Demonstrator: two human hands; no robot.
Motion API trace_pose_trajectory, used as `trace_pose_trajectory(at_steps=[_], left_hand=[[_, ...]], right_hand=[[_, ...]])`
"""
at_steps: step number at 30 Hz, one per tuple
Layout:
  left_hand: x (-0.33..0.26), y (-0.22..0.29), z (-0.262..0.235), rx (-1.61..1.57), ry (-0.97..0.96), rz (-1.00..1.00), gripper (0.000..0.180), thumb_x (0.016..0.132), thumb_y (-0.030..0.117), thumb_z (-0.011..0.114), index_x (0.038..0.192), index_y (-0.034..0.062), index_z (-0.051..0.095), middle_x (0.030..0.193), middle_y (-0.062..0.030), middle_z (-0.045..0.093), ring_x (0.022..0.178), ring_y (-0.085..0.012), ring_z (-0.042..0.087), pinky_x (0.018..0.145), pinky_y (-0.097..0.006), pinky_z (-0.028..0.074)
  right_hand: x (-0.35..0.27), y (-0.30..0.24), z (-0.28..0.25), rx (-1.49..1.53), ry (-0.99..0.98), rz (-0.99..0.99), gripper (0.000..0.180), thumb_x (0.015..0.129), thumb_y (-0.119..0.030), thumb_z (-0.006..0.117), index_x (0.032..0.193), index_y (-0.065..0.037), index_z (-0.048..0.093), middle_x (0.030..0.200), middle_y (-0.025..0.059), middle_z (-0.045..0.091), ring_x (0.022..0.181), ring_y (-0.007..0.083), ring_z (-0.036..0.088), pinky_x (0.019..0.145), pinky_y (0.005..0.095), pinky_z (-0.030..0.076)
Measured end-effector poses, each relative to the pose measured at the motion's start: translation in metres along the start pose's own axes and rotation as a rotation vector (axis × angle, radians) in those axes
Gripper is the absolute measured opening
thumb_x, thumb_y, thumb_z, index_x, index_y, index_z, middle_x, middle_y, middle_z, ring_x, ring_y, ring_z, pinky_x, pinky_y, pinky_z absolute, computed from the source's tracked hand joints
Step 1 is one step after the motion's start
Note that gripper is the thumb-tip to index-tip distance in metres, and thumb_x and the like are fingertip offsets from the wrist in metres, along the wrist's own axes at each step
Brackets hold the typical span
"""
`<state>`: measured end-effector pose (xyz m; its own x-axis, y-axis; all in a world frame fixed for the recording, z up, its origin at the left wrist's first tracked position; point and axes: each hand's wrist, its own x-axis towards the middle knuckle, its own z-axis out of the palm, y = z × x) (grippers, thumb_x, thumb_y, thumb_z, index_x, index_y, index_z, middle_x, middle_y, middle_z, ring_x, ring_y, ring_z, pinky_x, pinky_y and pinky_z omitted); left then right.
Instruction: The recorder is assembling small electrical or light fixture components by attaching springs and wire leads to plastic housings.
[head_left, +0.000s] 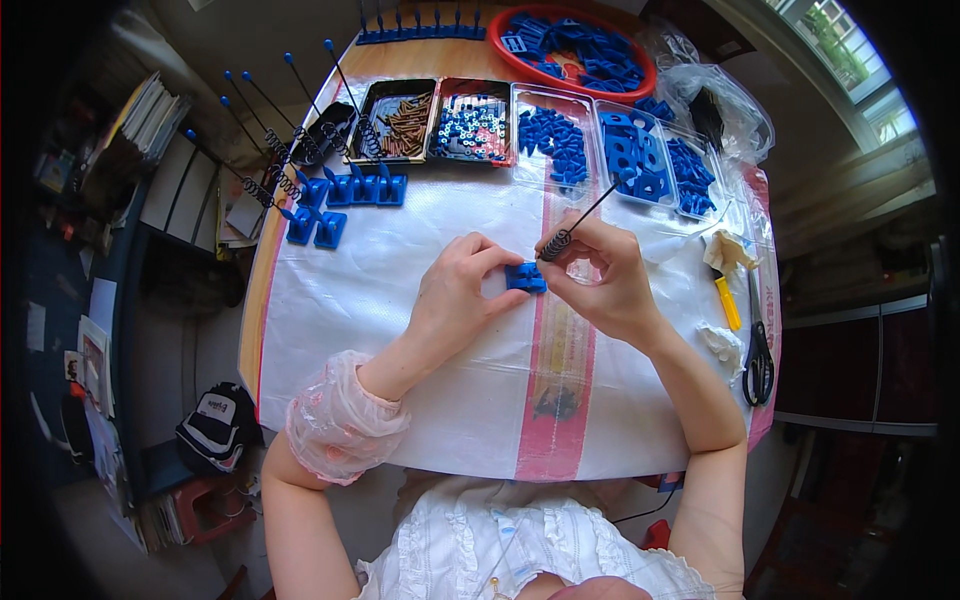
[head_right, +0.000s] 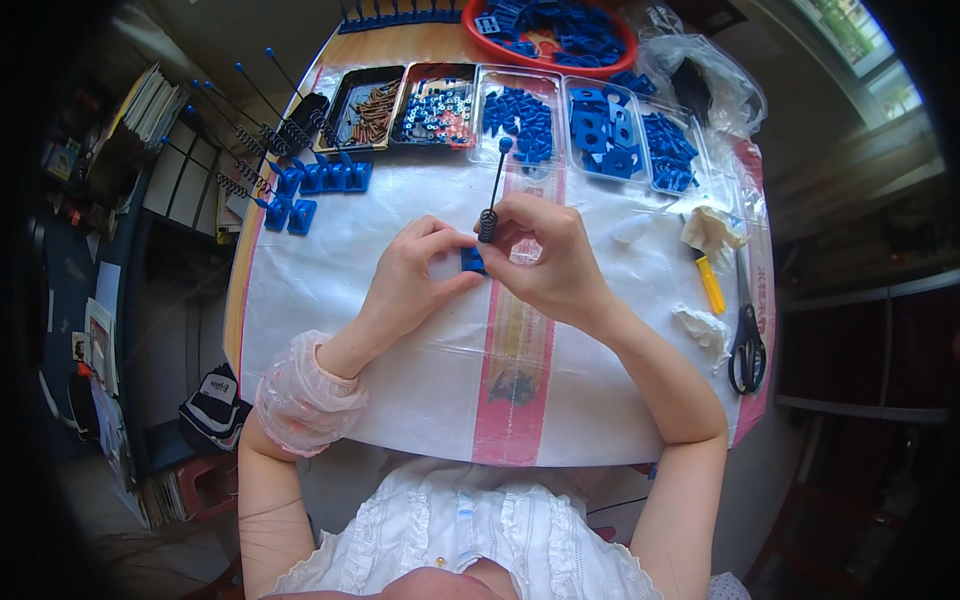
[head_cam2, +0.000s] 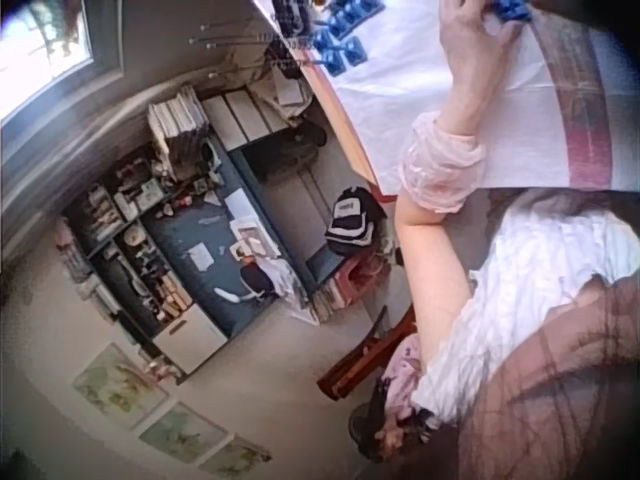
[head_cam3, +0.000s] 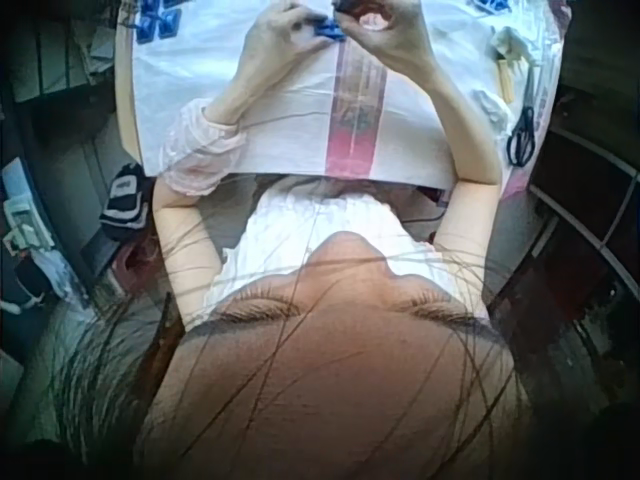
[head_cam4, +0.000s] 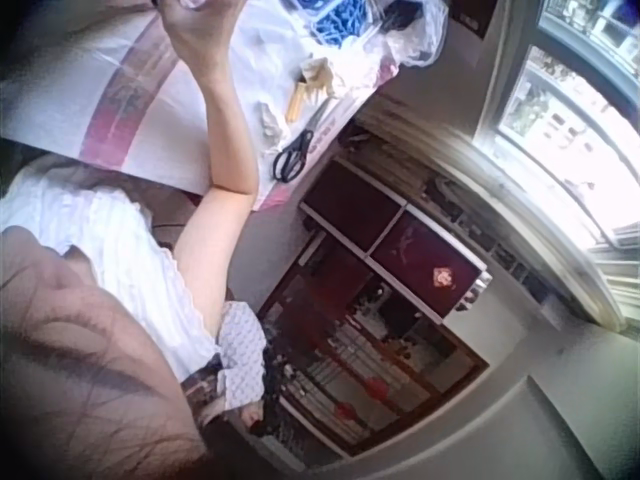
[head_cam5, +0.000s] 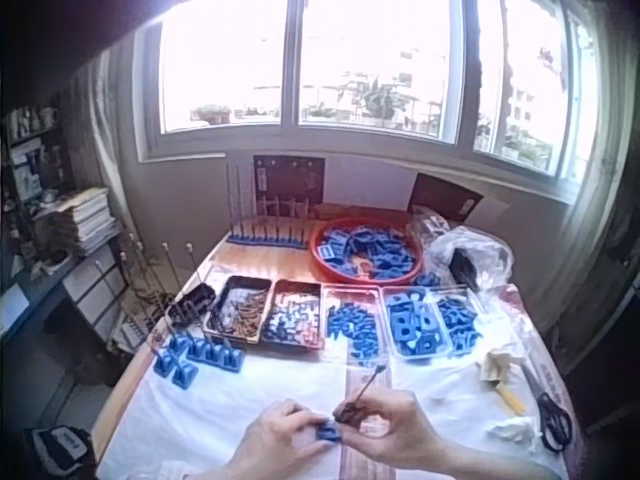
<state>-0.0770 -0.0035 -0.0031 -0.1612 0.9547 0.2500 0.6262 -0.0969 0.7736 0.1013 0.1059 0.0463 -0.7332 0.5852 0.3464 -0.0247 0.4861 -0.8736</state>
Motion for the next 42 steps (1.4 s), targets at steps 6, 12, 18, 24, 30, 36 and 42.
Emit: trace_pose_trajectory(at_steps=[6,12,18,24,30,36,42], left_hand=[[0.0006,0.0011,-0.0008,-0.008,-0.003,-0.011,0.033,0.074,0.010,0.089,0.105,0.0050,0.077,0.098,-0.0086,0.066,0.091,-0.0247,0.064,0.080,-0.035,0.053],[0.0005,0.0014,-0.0006,-0.006,0.001,-0.014,0.034,0.073,0.010,0.090,0.105,0.0047,0.077,0.099,-0.0095,0.067,0.092,-0.0265,0.065,0.081,-0.036,0.053],[0.0003,-0.0025,-0.0008,0.002,-0.023,-0.016,0.035,0.075,0.017,0.089,0.109,0.0134,0.080,0.101,-0.0075,0.066,0.098,-0.0268,0.065,0.083,-0.039,0.054],[0.0004,-0.0023,-0.0004,-0.011,0.005,0.008,0.036,0.073,0.011,0.090,0.106,0.0044,0.078,0.100,-0.0107,0.067,0.094,-0.0280,0.065,0.083,-0.037,0.053],[-0.0009,0.0016,-0.0014,0.018,0.000,0.005,0.036,0.074,0.011,0.089,0.108,0.0055,0.078,0.101,-0.0098,0.067,0.095,-0.0273,0.065,0.084,-0.037,0.054],[-0.0006,0.0021,-0.0027,0.015,-0.012,0.005,0.032,0.078,0.013,0.087,0.108,0.0064,0.077,0.100,-0.0093,0.066,0.095,-0.0267,0.065,0.084,-0.037,0.054],[-0.0006,0.0019,-0.0017,0.023,-0.005,0.012,0.030,0.079,0.013,0.086,0.107,0.0067,0.077,0.101,-0.0093,0.066,0.095,-0.0265,0.065,0.084,-0.036,0.054]], right_hand=[[-0.0004,-0.0001,0.0031,-0.032,0.017,-0.007,0.013,0.084,0.005,0.076,0.093,0.005,0.067,0.087,0.0086,0.070,0.079,0.0164,0.075,0.073,0.0267,0.060],[-0.0006,-0.0022,0.0017,-0.035,0.010,-0.003,0.015,0.083,0.003,0.077,0.093,0.005,0.067,0.087,0.0089,0.070,0.079,0.0163,0.075,0.072,0.0269,0.060],[-0.0005,-0.0004,0.0012,-0.020,0.008,0.000,0.015,0.084,0.003,0.078,0.094,0.005,0.067,0.087,0.0090,0.071,0.079,0.0159,0.075,0.072,0.0270,0.060],[-0.0008,-0.0022,0.0028,-0.017,0.015,0.004,0.014,0.084,0.004,0.077,0.094,0.005,0.067,0.087,0.0086,0.071,0.080,0.0158,0.075,0.072,0.0269,0.060],[-0.0012,-0.0030,0.0031,0.001,0.019,0.017,0.013,0.084,0.005,0.076,0.094,0.004,0.068,0.088,0.0082,0.071,0.081,0.0150,0.075,0.073,0.0265,0.060],[-0.0017,-0.0035,0.0027,-0.008,0.017,0.017,0.014,0.084,0.006,0.075,0.095,0.005,0.068,0.089,0.0084,0.071,0.081,0.0151,0.075,0.074,0.0267,0.060],[-0.0018,-0.0030,0.0021,-0.019,0.016,0.008,0.014,0.083,0.006,0.076,0.095,0.005,0.068,0.089,0.0086,0.071,0.080,0.0156,0.075,0.074,0.0270,0.060]])
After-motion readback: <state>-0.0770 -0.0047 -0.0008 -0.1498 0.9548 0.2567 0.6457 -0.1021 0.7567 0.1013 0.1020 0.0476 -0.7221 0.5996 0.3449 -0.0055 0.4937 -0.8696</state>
